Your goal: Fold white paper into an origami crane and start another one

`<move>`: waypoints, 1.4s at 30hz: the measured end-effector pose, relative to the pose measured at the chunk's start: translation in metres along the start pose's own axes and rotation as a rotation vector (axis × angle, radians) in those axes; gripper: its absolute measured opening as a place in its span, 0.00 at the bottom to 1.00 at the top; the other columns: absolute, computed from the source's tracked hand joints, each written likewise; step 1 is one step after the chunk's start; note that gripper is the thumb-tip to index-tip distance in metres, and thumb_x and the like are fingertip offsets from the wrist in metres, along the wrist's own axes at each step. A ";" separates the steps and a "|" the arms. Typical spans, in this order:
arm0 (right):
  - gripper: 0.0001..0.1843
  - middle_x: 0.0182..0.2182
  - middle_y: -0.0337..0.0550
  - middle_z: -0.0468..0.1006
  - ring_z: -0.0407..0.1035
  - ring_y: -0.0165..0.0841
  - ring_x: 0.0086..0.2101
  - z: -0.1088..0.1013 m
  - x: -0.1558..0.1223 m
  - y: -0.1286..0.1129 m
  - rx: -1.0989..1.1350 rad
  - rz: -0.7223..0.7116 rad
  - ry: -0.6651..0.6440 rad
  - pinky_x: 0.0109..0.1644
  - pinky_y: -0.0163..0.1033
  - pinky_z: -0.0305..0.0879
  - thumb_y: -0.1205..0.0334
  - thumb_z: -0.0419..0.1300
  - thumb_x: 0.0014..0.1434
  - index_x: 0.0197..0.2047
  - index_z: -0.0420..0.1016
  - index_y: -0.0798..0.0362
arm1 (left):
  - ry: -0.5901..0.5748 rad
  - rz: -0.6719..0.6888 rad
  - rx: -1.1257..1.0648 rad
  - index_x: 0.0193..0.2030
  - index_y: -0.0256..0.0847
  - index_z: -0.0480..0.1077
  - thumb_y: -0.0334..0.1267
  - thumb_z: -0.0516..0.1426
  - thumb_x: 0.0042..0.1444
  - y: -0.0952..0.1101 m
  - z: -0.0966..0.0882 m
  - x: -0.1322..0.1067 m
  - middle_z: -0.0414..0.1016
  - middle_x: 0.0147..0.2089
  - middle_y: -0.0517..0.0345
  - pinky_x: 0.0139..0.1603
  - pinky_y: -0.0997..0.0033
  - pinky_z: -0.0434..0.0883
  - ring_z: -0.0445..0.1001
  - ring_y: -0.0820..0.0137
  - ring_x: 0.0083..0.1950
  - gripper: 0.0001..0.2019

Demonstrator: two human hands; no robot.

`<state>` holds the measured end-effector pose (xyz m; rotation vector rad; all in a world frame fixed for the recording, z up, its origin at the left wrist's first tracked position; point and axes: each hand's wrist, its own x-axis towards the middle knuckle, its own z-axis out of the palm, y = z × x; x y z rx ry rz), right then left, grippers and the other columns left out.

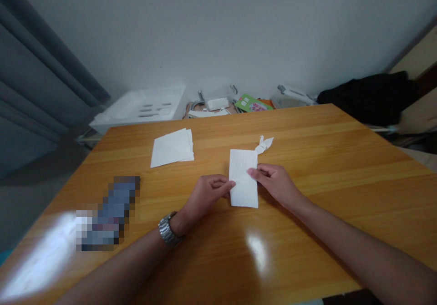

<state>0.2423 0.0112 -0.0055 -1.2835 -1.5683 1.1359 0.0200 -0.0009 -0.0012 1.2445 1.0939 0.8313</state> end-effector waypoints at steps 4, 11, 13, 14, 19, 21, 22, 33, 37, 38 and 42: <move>0.23 0.21 0.34 0.65 0.56 0.28 0.25 0.001 0.000 0.001 -0.021 -0.005 0.010 0.28 0.34 0.51 0.43 0.60 0.62 0.25 0.70 0.54 | 0.019 0.003 0.006 0.31 0.36 0.78 0.46 0.67 0.53 0.000 0.000 0.001 0.83 0.32 0.56 0.34 0.75 0.77 0.80 0.71 0.31 0.13; 0.21 0.24 0.36 0.69 0.60 0.30 0.26 0.001 0.000 0.004 0.023 0.006 0.029 0.30 0.35 0.54 0.44 0.61 0.62 0.30 0.75 0.54 | 0.044 0.004 0.022 0.32 0.37 0.78 0.46 0.66 0.53 0.001 0.001 0.001 0.83 0.32 0.56 0.34 0.76 0.77 0.80 0.70 0.31 0.12; 0.21 0.25 0.37 0.70 0.61 0.30 0.27 0.000 0.001 0.005 0.034 0.003 0.048 0.31 0.35 0.55 0.44 0.61 0.62 0.30 0.76 0.54 | 0.029 0.004 0.033 0.32 0.37 0.78 0.46 0.66 0.53 0.000 0.001 0.001 0.83 0.31 0.56 0.33 0.76 0.76 0.80 0.71 0.31 0.12; 0.21 0.25 0.37 0.71 0.61 0.30 0.27 0.000 0.001 0.006 0.036 0.000 0.060 0.31 0.35 0.56 0.44 0.61 0.62 0.30 0.76 0.54 | 0.018 0.005 0.040 0.32 0.37 0.78 0.46 0.66 0.53 -0.001 0.001 0.001 0.83 0.31 0.56 0.33 0.77 0.76 0.80 0.71 0.30 0.12; 0.21 0.24 0.36 0.70 0.61 0.30 0.26 -0.001 0.002 0.005 0.024 0.003 0.079 0.30 0.35 0.55 0.44 0.62 0.61 0.29 0.75 0.54 | 0.021 0.042 0.074 0.31 0.36 0.78 0.45 0.66 0.54 -0.002 -0.002 0.001 0.82 0.29 0.57 0.30 0.79 0.72 0.77 0.74 0.28 0.12; 0.21 0.24 0.36 0.70 0.61 0.30 0.26 0.000 0.002 0.004 0.023 0.005 0.081 0.30 0.35 0.55 0.44 0.62 0.61 0.29 0.75 0.54 | 0.038 0.060 0.100 0.31 0.36 0.78 0.45 0.66 0.54 0.000 -0.003 0.000 0.81 0.29 0.57 0.29 0.80 0.71 0.77 0.74 0.28 0.12; 0.21 0.24 0.37 0.70 0.61 0.30 0.26 0.000 0.002 0.003 0.023 0.004 0.083 0.30 0.35 0.55 0.45 0.62 0.61 0.29 0.75 0.54 | 0.042 0.062 0.117 0.31 0.36 0.78 0.44 0.66 0.55 0.001 -0.003 0.000 0.81 0.28 0.57 0.29 0.80 0.71 0.77 0.74 0.28 0.12; 0.19 0.27 0.40 0.77 0.68 0.33 0.28 -0.001 0.004 0.003 0.086 0.016 0.109 0.32 0.37 0.61 0.45 0.62 0.61 0.32 0.78 0.54 | 0.034 0.067 0.141 0.32 0.38 0.76 0.43 0.65 0.55 -0.003 -0.002 0.000 0.81 0.30 0.57 0.30 0.78 0.75 0.79 0.72 0.30 0.10; 0.19 0.29 0.42 0.79 0.69 0.34 0.28 -0.001 0.004 0.004 0.093 0.033 0.099 0.32 0.37 0.63 0.45 0.62 0.61 0.34 0.79 0.54 | 0.021 0.092 0.186 0.32 0.38 0.77 0.44 0.65 0.56 -0.003 -0.004 0.001 0.82 0.31 0.58 0.31 0.78 0.75 0.80 0.71 0.31 0.10; 0.19 0.29 0.42 0.79 0.69 0.34 0.28 -0.001 0.004 0.004 0.092 0.033 0.098 0.32 0.37 0.63 0.44 0.62 0.61 0.34 0.79 0.54 | 0.025 0.107 0.212 0.32 0.38 0.77 0.44 0.65 0.56 -0.004 -0.004 0.001 0.82 0.31 0.58 0.31 0.78 0.75 0.80 0.71 0.31 0.10; 0.20 0.28 0.41 0.78 0.68 0.33 0.27 -0.003 0.005 0.005 0.061 0.009 0.113 0.32 0.37 0.62 0.44 0.61 0.61 0.33 0.79 0.54 | 0.030 0.147 0.283 0.34 0.38 0.77 0.44 0.64 0.57 -0.004 -0.004 0.001 0.82 0.32 0.57 0.32 0.77 0.75 0.80 0.71 0.32 0.10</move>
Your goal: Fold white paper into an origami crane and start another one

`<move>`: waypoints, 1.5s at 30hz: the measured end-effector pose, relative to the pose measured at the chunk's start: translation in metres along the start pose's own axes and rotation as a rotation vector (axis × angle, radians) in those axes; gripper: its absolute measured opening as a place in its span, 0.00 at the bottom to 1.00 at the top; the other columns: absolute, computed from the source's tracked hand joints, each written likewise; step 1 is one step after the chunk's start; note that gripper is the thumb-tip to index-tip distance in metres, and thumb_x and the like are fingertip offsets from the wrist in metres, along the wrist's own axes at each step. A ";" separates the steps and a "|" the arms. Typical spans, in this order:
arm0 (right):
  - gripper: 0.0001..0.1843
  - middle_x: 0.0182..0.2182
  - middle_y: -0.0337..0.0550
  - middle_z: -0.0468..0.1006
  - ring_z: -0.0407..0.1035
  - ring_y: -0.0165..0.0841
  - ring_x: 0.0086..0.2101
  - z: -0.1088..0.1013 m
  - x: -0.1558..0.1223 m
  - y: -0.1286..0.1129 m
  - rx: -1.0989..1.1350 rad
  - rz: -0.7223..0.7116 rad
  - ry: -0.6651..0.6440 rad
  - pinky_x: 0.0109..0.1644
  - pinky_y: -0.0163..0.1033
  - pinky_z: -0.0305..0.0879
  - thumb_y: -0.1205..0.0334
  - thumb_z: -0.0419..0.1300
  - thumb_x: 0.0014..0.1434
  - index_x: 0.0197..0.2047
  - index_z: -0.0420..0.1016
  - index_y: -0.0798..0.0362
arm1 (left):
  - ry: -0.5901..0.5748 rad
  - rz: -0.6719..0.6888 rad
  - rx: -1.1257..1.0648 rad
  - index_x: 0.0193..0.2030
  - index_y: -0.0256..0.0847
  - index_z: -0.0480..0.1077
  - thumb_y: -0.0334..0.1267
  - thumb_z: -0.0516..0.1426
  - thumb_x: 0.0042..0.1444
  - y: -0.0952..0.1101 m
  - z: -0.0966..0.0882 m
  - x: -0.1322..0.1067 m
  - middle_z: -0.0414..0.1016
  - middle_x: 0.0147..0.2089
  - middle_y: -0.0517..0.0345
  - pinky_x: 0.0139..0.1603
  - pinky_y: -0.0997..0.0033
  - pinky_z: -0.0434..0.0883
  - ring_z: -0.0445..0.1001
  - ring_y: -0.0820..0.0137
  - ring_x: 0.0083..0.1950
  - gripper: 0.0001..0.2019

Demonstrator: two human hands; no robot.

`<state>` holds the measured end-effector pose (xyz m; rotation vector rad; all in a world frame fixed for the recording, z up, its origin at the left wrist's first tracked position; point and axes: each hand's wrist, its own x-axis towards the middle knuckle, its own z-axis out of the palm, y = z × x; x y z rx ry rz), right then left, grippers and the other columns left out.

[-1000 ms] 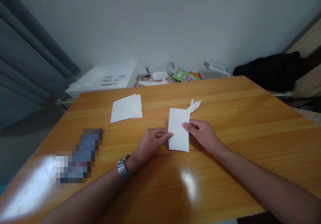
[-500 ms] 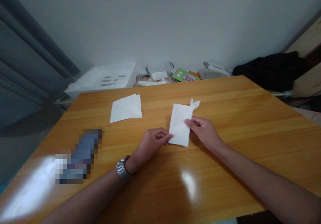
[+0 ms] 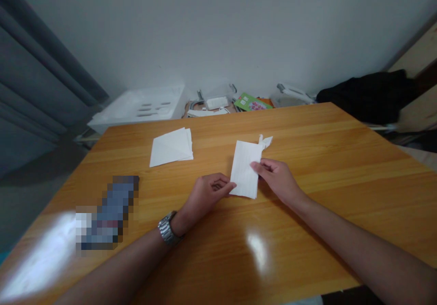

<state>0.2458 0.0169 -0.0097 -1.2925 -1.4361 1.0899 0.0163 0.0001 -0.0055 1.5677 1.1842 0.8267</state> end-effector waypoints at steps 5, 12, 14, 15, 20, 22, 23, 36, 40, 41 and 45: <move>0.21 0.25 0.39 0.76 0.67 0.32 0.26 -0.001 0.001 -0.001 -0.018 0.001 0.027 0.30 0.36 0.61 0.44 0.62 0.61 0.30 0.77 0.54 | -0.041 -0.031 -0.049 0.35 0.38 0.75 0.44 0.64 0.57 0.002 0.000 -0.001 0.82 0.31 0.56 0.33 0.76 0.76 0.81 0.70 0.31 0.11; 0.21 0.29 0.42 0.79 0.71 0.35 0.29 -0.001 0.001 0.000 0.029 0.036 0.004 0.32 0.38 0.65 0.43 0.61 0.60 0.34 0.78 0.55 | 0.008 0.014 0.040 0.38 0.39 0.74 0.46 0.63 0.58 0.000 -0.002 0.001 0.80 0.29 0.58 0.32 0.75 0.75 0.80 0.70 0.30 0.11; 0.22 0.30 0.43 0.79 0.71 0.35 0.29 -0.002 0.002 0.001 0.031 0.041 -0.005 0.33 0.38 0.65 0.42 0.61 0.60 0.35 0.78 0.55 | 0.029 0.045 0.057 0.39 0.39 0.74 0.46 0.62 0.59 -0.001 -0.002 0.002 0.79 0.29 0.59 0.32 0.75 0.75 0.79 0.70 0.31 0.12; 0.22 0.29 0.42 0.79 0.70 0.35 0.29 -0.002 0.003 0.002 0.019 0.036 -0.013 0.32 0.37 0.64 0.42 0.61 0.61 0.34 0.78 0.55 | 0.039 0.064 0.057 0.41 0.39 0.74 0.46 0.61 0.60 -0.002 -0.002 0.002 0.79 0.30 0.58 0.34 0.74 0.75 0.79 0.70 0.32 0.12; 0.22 0.23 0.36 0.70 0.61 0.30 0.26 -0.003 0.004 0.001 -0.111 -0.016 -0.115 0.29 0.35 0.54 0.43 0.60 0.62 0.28 0.72 0.53 | 0.191 0.153 0.062 0.52 0.39 0.69 0.45 0.60 0.62 0.000 -0.004 0.004 0.78 0.41 0.53 0.44 0.70 0.76 0.78 0.69 0.40 0.16; 0.22 0.23 0.35 0.68 0.59 0.29 0.26 -0.003 0.002 -0.001 -0.148 -0.026 -0.200 0.29 0.35 0.53 0.44 0.59 0.63 0.27 0.70 0.53 | 0.217 0.158 -0.002 0.55 0.38 0.66 0.44 0.60 0.62 0.001 -0.003 0.005 0.76 0.47 0.49 0.48 0.68 0.76 0.78 0.68 0.45 0.18; 0.22 0.23 0.35 0.66 0.58 0.29 0.25 -0.002 0.001 -0.003 -0.169 -0.030 -0.245 0.29 0.35 0.52 0.44 0.58 0.63 0.26 0.69 0.53 | 0.208 0.154 -0.048 0.57 0.38 0.64 0.44 0.59 0.62 0.001 -0.003 0.006 0.75 0.50 0.47 0.49 0.67 0.76 0.78 0.67 0.47 0.20; 0.17 0.31 0.40 0.77 0.68 0.32 0.31 0.000 -0.006 -0.008 -0.052 0.023 -0.411 0.33 0.34 0.60 0.46 0.61 0.63 0.37 0.75 0.53 | 0.266 0.128 -0.107 0.50 0.39 0.67 0.40 0.59 0.61 -0.006 -0.005 0.011 0.75 0.49 0.50 0.44 0.69 0.76 0.77 0.66 0.47 0.13; 0.16 0.36 0.42 0.80 0.72 0.34 0.35 0.000 -0.001 -0.004 0.006 0.008 -0.354 0.39 0.36 0.64 0.48 0.64 0.60 0.40 0.75 0.53 | 0.420 0.111 0.016 0.48 0.39 0.64 0.39 0.59 0.60 -0.014 -0.011 0.015 0.72 0.44 0.53 0.36 0.72 0.73 0.75 0.69 0.41 0.12; 0.16 0.36 0.41 0.80 0.72 0.34 0.36 -0.001 0.000 -0.003 0.016 0.009 -0.325 0.40 0.36 0.65 0.48 0.64 0.60 0.40 0.74 0.53 | 0.429 0.122 0.021 0.49 0.40 0.63 0.37 0.58 0.60 -0.014 -0.011 0.015 0.71 0.43 0.54 0.37 0.72 0.73 0.74 0.68 0.41 0.12; 0.14 0.34 0.41 0.80 0.72 0.34 0.35 -0.002 0.003 0.004 -0.001 -0.002 -0.234 0.40 0.37 0.65 0.49 0.64 0.60 0.38 0.73 0.53 | 0.375 0.156 0.015 0.54 0.40 0.61 0.35 0.57 0.61 -0.011 -0.011 0.013 0.72 0.45 0.53 0.41 0.68 0.75 0.75 0.67 0.43 0.15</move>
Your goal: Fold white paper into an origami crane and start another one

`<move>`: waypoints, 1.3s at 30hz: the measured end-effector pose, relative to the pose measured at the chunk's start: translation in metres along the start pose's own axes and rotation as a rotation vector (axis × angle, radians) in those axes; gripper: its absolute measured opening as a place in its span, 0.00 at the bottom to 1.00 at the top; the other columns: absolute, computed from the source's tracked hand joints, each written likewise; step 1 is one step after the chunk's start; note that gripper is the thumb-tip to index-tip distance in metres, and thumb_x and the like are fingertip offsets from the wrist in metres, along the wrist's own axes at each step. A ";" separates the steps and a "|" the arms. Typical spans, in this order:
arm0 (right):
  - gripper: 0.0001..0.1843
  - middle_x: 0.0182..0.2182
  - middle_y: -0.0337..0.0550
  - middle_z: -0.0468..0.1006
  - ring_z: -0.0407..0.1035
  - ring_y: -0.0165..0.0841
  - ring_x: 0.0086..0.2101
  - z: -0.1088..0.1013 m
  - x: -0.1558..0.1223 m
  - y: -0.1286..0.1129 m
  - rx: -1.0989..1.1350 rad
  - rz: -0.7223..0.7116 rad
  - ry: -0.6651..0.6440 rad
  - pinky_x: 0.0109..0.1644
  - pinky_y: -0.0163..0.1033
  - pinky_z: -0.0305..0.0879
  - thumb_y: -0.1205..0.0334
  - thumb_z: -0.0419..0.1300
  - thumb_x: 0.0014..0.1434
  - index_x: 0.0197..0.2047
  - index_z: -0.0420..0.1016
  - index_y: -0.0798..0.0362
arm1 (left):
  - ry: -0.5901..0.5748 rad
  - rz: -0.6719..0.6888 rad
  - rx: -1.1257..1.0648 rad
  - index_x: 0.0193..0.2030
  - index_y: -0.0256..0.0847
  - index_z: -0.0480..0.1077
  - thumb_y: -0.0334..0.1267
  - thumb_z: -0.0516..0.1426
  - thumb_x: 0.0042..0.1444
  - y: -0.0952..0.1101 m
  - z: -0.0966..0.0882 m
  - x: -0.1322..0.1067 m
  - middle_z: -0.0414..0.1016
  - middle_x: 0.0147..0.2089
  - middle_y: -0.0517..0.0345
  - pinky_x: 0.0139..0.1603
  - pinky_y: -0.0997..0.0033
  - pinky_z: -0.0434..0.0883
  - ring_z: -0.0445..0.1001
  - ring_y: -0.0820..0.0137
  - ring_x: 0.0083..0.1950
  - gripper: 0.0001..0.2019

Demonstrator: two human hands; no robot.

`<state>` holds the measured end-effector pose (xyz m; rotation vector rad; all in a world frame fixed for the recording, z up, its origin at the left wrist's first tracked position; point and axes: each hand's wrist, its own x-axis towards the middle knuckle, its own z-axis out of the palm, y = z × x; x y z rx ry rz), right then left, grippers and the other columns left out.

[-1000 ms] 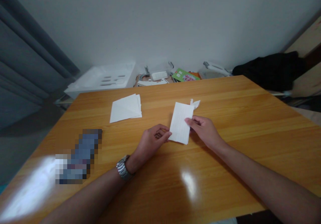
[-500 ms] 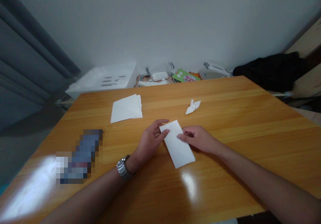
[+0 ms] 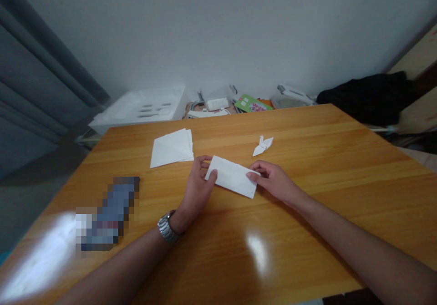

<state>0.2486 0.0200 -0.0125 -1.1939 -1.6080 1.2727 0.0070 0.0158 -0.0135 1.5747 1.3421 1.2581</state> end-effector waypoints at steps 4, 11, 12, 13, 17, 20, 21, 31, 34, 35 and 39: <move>0.13 0.34 0.42 0.79 0.71 0.35 0.34 -0.002 -0.001 0.000 -0.103 -0.041 -0.034 0.39 0.38 0.66 0.50 0.63 0.61 0.38 0.76 0.53 | 0.056 0.234 0.243 0.58 0.41 0.64 0.36 0.58 0.62 0.009 -0.003 -0.002 0.70 0.57 0.48 0.61 0.56 0.69 0.71 0.61 0.57 0.18; 0.14 0.35 0.43 0.82 0.72 0.36 0.34 0.000 -0.004 -0.008 -0.216 -0.049 -0.084 0.37 0.39 0.65 0.50 0.62 0.62 0.39 0.80 0.53 | -0.162 0.376 0.455 0.51 0.45 0.74 0.39 0.58 0.64 0.013 -0.004 -0.006 0.78 0.51 0.53 0.60 0.56 0.68 0.74 0.60 0.55 0.10; 0.15 0.34 0.43 0.82 0.72 0.37 0.34 0.000 -0.004 -0.008 -0.214 -0.050 -0.083 0.37 0.39 0.65 0.50 0.62 0.62 0.39 0.80 0.53 | -0.190 0.357 0.450 0.51 0.45 0.74 0.40 0.58 0.65 0.012 -0.003 -0.007 0.79 0.49 0.54 0.59 0.57 0.69 0.75 0.61 0.52 0.10; 0.15 0.34 0.43 0.82 0.71 0.36 0.34 0.000 -0.005 -0.008 -0.208 -0.054 -0.080 0.37 0.39 0.65 0.49 0.62 0.62 0.39 0.80 0.53 | -0.212 0.336 0.438 0.50 0.45 0.75 0.40 0.58 0.65 0.010 -0.003 -0.008 0.80 0.48 0.54 0.57 0.59 0.70 0.76 0.62 0.51 0.10; 0.16 0.34 0.42 0.81 0.71 0.36 0.33 0.000 -0.005 -0.008 -0.195 -0.064 -0.072 0.36 0.38 0.64 0.48 0.60 0.63 0.39 0.80 0.52 | -0.270 0.255 0.350 0.48 0.45 0.76 0.41 0.57 0.66 0.006 -0.002 -0.009 0.81 0.46 0.56 0.53 0.65 0.72 0.78 0.65 0.48 0.09; 0.16 0.33 0.42 0.81 0.71 0.36 0.33 0.000 -0.005 -0.007 -0.213 -0.068 -0.064 0.36 0.37 0.64 0.48 0.60 0.63 0.39 0.80 0.52 | -0.262 0.225 0.305 0.46 0.44 0.77 0.40 0.57 0.66 0.006 -0.002 -0.008 0.81 0.45 0.56 0.51 0.68 0.72 0.78 0.66 0.47 0.08; 0.16 0.33 0.42 0.81 0.71 0.36 0.33 0.000 -0.005 -0.007 -0.214 -0.066 -0.063 0.36 0.37 0.64 0.48 0.60 0.63 0.39 0.80 0.53 | -0.258 0.224 0.297 0.46 0.44 0.77 0.40 0.57 0.66 0.007 -0.002 -0.008 0.81 0.45 0.56 0.51 0.68 0.72 0.78 0.66 0.47 0.08; 0.16 0.33 0.41 0.81 0.72 0.35 0.33 0.001 -0.004 -0.007 -0.219 -0.078 -0.058 0.37 0.37 0.64 0.49 0.59 0.65 0.38 0.80 0.52 | -0.275 0.235 0.306 0.46 0.44 0.78 0.39 0.57 0.66 0.007 -0.003 -0.005 0.82 0.45 0.56 0.50 0.69 0.72 0.79 0.66 0.46 0.08; 0.16 0.33 0.41 0.81 0.72 0.35 0.33 0.000 -0.004 -0.007 -0.214 -0.074 -0.060 0.37 0.37 0.64 0.49 0.59 0.65 0.38 0.80 0.53 | -0.273 0.239 0.303 0.46 0.44 0.78 0.39 0.58 0.66 0.005 -0.003 -0.006 0.82 0.45 0.57 0.49 0.70 0.72 0.79 0.67 0.46 0.08; 0.16 0.33 0.41 0.81 0.71 0.35 0.33 0.000 -0.004 -0.007 -0.212 -0.071 -0.063 0.36 0.37 0.64 0.50 0.59 0.65 0.38 0.80 0.53 | -0.271 0.243 0.302 0.46 0.44 0.78 0.39 0.58 0.66 0.005 -0.002 -0.006 0.82 0.45 0.58 0.49 0.70 0.73 0.79 0.68 0.46 0.08; 0.15 0.32 0.40 0.81 0.71 0.34 0.32 0.000 -0.003 -0.005 -0.237 -0.079 -0.061 0.36 0.36 0.63 0.51 0.59 0.65 0.37 0.80 0.53 | -0.264 0.262 0.308 0.46 0.44 0.78 0.38 0.58 0.66 0.002 -0.002 -0.006 0.82 0.44 0.58 0.49 0.70 0.73 0.79 0.68 0.45 0.08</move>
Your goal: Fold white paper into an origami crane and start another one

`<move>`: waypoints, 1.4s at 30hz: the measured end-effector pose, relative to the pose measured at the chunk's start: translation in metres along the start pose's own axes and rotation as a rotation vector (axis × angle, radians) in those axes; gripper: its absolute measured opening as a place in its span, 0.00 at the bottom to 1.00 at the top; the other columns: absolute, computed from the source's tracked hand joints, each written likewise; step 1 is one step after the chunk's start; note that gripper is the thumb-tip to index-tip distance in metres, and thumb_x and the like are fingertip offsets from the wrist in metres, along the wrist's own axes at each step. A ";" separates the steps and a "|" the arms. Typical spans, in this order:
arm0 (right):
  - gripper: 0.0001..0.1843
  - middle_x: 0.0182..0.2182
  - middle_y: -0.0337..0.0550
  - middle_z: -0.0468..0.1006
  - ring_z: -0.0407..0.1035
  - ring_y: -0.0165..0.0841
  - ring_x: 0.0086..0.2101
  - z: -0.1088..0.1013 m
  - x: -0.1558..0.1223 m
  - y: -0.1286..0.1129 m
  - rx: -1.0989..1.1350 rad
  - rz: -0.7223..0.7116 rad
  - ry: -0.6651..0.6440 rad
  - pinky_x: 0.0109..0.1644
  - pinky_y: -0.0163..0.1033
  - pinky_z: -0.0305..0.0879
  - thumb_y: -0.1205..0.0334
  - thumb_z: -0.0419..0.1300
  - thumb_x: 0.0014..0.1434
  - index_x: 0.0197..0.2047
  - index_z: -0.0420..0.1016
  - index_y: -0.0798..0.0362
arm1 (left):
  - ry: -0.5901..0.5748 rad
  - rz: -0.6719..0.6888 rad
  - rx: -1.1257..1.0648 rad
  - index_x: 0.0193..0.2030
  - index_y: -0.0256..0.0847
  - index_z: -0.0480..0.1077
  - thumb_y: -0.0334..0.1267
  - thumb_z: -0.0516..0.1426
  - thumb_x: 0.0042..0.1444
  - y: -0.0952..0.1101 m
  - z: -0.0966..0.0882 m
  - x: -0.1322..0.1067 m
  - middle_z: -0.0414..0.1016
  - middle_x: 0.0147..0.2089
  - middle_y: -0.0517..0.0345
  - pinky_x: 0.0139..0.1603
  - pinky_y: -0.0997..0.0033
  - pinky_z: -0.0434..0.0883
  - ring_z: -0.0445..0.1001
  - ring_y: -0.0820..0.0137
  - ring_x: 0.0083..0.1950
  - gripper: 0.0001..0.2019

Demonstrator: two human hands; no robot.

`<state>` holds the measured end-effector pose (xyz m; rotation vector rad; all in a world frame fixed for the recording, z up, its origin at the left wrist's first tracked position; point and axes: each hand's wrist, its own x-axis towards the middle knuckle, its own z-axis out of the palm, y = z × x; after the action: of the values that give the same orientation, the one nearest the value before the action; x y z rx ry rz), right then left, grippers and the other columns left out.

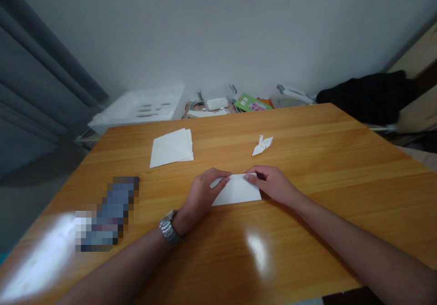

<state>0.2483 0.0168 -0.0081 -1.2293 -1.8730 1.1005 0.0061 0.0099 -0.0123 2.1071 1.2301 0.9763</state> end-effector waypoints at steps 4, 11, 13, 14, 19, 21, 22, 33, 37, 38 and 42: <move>0.15 0.33 0.40 0.82 0.72 0.34 0.33 0.000 0.000 0.001 -0.018 -0.002 0.014 0.36 0.36 0.64 0.51 0.59 0.65 0.38 0.80 0.52 | -0.009 0.013 0.036 0.46 0.43 0.78 0.39 0.57 0.66 0.000 0.000 0.001 0.82 0.44 0.57 0.49 0.68 0.74 0.79 0.68 0.45 0.08; 0.13 0.34 0.40 0.82 0.73 0.35 0.34 -0.006 0.004 0.004 -0.152 -0.032 0.077 0.38 0.37 0.64 0.53 0.58 0.66 0.39 0.81 0.51 | 0.006 0.233 0.282 0.56 0.44 0.73 0.37 0.56 0.67 0.002 0.000 -0.003 0.75 0.56 0.52 0.60 0.58 0.70 0.72 0.63 0.57 0.13; 0.12 0.33 0.39 0.82 0.73 0.35 0.33 -0.008 0.006 0.008 -0.211 -0.051 0.099 0.37 0.37 0.63 0.54 0.59 0.66 0.38 0.81 0.51 | -0.099 0.309 0.325 0.59 0.45 0.71 0.38 0.54 0.68 0.003 0.001 -0.006 0.73 0.60 0.52 0.63 0.57 0.68 0.71 0.63 0.60 0.15; 0.12 0.33 0.39 0.82 0.73 0.35 0.33 -0.008 0.007 0.009 -0.234 -0.064 0.109 0.37 0.37 0.63 0.55 0.59 0.67 0.38 0.80 0.50 | -0.165 0.339 0.342 0.61 0.46 0.69 0.38 0.54 0.68 0.004 0.002 -0.008 0.71 0.63 0.52 0.64 0.56 0.67 0.69 0.63 0.62 0.16; 0.10 0.34 0.42 0.81 0.73 0.36 0.35 -0.007 0.011 0.012 -0.315 -0.162 0.132 0.41 0.39 0.65 0.60 0.59 0.66 0.37 0.80 0.52 | -0.419 0.378 0.423 0.69 0.48 0.61 0.45 0.52 0.69 0.010 0.005 -0.012 0.63 0.70 0.49 0.66 0.51 0.65 0.64 0.57 0.68 0.23; 0.09 0.34 0.44 0.81 0.73 0.36 0.36 -0.005 0.012 0.011 -0.344 -0.191 0.131 0.41 0.40 0.65 0.62 0.60 0.66 0.36 0.80 0.52 | -0.451 0.378 0.441 0.69 0.49 0.60 0.48 0.51 0.69 0.014 0.003 -0.011 0.63 0.69 0.47 0.66 0.48 0.65 0.64 0.56 0.68 0.24; 0.09 0.34 0.44 0.80 0.73 0.36 0.36 -0.005 0.012 0.011 -0.353 -0.196 0.130 0.41 0.40 0.65 0.62 0.60 0.66 0.36 0.81 0.52 | -0.459 0.379 0.448 0.69 0.49 0.61 0.49 0.50 0.69 0.016 0.003 -0.011 0.63 0.69 0.47 0.66 0.47 0.65 0.64 0.55 0.67 0.24; 0.08 0.35 0.45 0.80 0.73 0.37 0.37 -0.005 0.015 0.016 -0.372 -0.193 0.116 0.42 0.41 0.66 0.63 0.60 0.66 0.37 0.81 0.52 | -0.447 0.359 0.433 0.69 0.52 0.62 0.52 0.50 0.68 0.018 0.003 -0.014 0.51 0.75 0.45 0.70 0.44 0.58 0.54 0.52 0.74 0.24; 0.07 0.35 0.45 0.81 0.73 0.37 0.37 -0.004 0.016 0.016 -0.387 -0.184 0.129 0.43 0.41 0.67 0.63 0.61 0.65 0.37 0.81 0.52 | -0.451 0.348 0.420 0.69 0.52 0.62 0.52 0.51 0.68 0.018 0.003 -0.014 0.50 0.75 0.45 0.70 0.43 0.58 0.54 0.51 0.74 0.25; 0.07 0.35 0.45 0.81 0.73 0.38 0.37 -0.003 0.016 0.016 -0.390 -0.183 0.133 0.44 0.41 0.67 0.64 0.61 0.65 0.37 0.81 0.52 | -0.450 0.347 0.417 0.69 0.52 0.62 0.52 0.51 0.68 0.018 0.003 -0.014 0.50 0.75 0.45 0.70 0.43 0.57 0.53 0.51 0.74 0.25; 0.05 0.36 0.44 0.81 0.73 0.38 0.39 -0.002 0.016 0.015 -0.372 -0.176 0.141 0.46 0.42 0.66 0.64 0.61 0.65 0.39 0.80 0.52 | -0.445 0.345 0.405 0.69 0.52 0.62 0.53 0.52 0.67 0.018 0.002 -0.014 0.49 0.76 0.46 0.71 0.43 0.57 0.53 0.52 0.74 0.25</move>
<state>0.2503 0.0356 -0.0197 -1.2727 -2.0883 0.5720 0.0125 -0.0109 -0.0052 2.7265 0.9054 0.3564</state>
